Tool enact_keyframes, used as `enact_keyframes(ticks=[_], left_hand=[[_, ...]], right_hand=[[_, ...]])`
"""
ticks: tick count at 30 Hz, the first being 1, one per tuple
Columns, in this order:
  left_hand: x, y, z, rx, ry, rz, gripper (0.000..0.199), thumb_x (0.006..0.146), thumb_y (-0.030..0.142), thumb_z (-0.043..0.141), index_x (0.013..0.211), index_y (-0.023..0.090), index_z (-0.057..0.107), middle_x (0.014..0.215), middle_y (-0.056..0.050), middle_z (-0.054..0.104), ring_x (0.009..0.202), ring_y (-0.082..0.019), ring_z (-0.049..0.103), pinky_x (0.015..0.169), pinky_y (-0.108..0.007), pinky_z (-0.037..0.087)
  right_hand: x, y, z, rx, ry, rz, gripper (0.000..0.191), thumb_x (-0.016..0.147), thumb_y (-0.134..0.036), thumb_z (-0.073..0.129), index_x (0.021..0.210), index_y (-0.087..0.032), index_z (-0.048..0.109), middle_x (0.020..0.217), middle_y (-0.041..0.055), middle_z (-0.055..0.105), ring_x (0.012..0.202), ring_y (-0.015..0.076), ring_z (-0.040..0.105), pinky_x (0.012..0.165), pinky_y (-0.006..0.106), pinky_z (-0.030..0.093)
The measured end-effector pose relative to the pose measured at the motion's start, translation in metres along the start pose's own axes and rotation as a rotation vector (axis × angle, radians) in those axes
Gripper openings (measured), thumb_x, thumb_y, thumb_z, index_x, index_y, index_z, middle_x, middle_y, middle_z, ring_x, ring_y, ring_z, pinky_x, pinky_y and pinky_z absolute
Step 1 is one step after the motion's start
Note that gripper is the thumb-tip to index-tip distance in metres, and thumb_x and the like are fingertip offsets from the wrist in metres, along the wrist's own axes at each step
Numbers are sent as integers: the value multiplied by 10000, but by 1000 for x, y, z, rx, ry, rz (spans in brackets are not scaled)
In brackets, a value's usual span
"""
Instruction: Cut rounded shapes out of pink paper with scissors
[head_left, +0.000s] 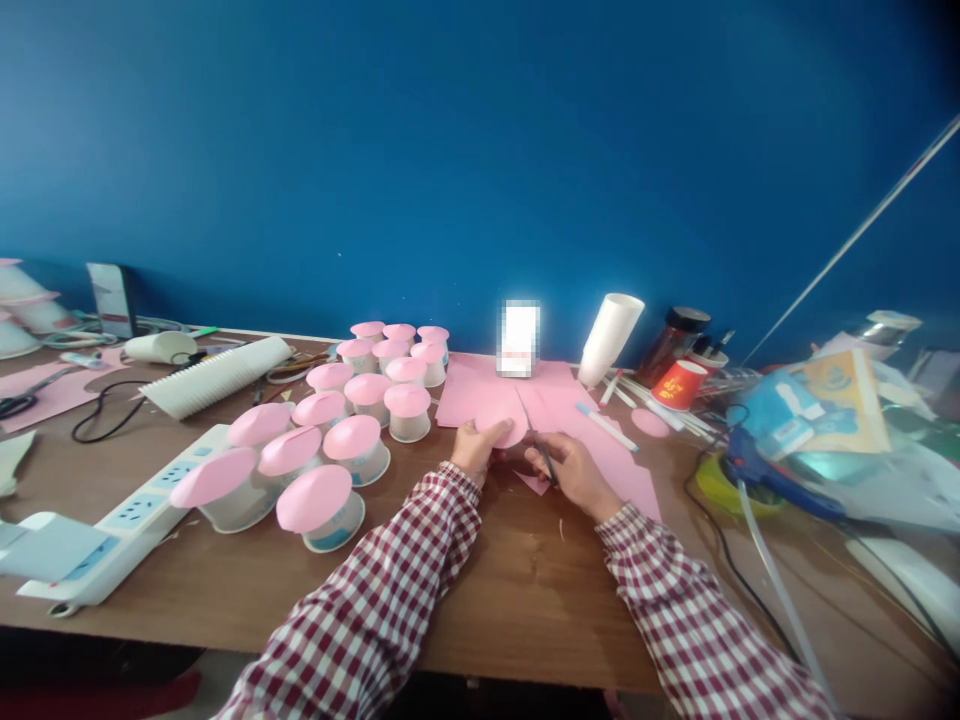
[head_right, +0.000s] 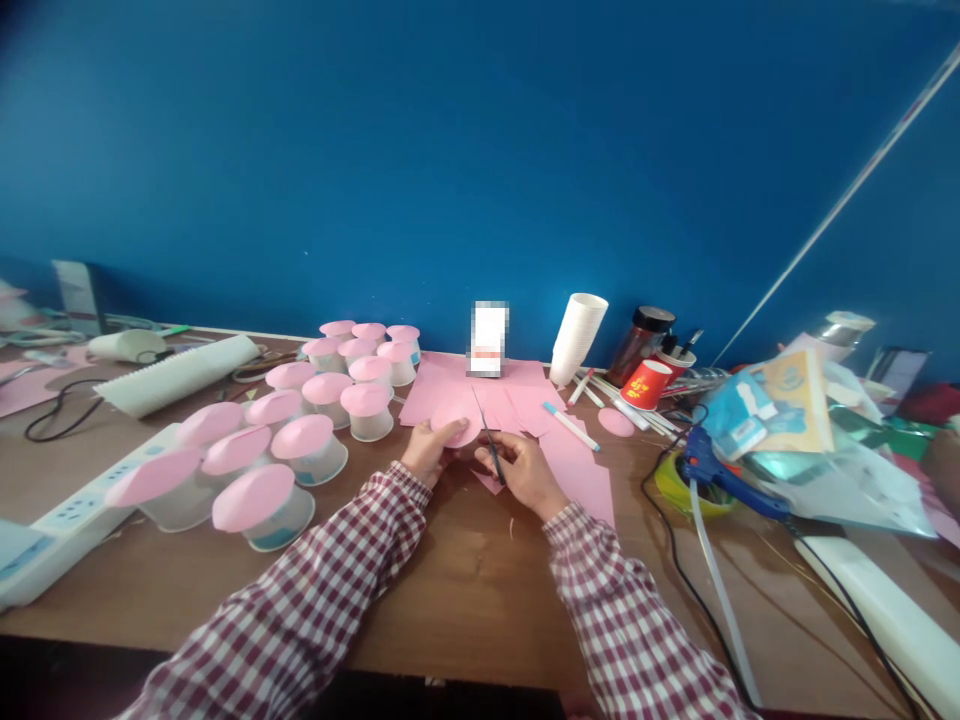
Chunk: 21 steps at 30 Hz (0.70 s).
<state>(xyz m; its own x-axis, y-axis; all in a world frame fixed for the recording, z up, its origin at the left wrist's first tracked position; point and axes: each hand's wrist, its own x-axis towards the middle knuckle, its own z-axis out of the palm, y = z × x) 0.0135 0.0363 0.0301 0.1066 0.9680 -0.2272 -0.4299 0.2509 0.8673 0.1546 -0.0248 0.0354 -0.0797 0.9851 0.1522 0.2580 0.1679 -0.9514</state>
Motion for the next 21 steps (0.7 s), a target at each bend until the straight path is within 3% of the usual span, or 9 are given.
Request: enact_keyframes(ticks=[6, 12, 21], left_hand=[[-2, 2, 0, -21, -13, -5, 377, 520, 268, 798, 789, 61, 635, 576, -38, 600, 429, -94, 510, 316, -180, 350], [-2, 1, 0, -15, -7, 21, 374, 527, 255, 796, 802, 61, 631, 584, -35, 598, 435, -87, 505, 329, -179, 352], [0, -1, 0, 4, -12, 10, 373, 530, 242, 794, 808, 61, 623, 578, -31, 597, 424, -92, 507, 325, -187, 357]], right_hand=[[0, -2, 1, 22, -12, 11, 292, 763, -411, 626, 856, -137, 666, 632, -7, 532, 528, 92, 434, 508, 233, 401], [1, 2, 1, 7, 2, 24, 365, 760, -448, 623, 951, -139, 661, 640, -8, 543, 532, 93, 449, 513, 231, 419], [2, 4, 2, 44, -2, 29, 321, 729, -440, 654, 840, -138, 651, 646, -6, 522, 554, 96, 446, 529, 234, 423]])
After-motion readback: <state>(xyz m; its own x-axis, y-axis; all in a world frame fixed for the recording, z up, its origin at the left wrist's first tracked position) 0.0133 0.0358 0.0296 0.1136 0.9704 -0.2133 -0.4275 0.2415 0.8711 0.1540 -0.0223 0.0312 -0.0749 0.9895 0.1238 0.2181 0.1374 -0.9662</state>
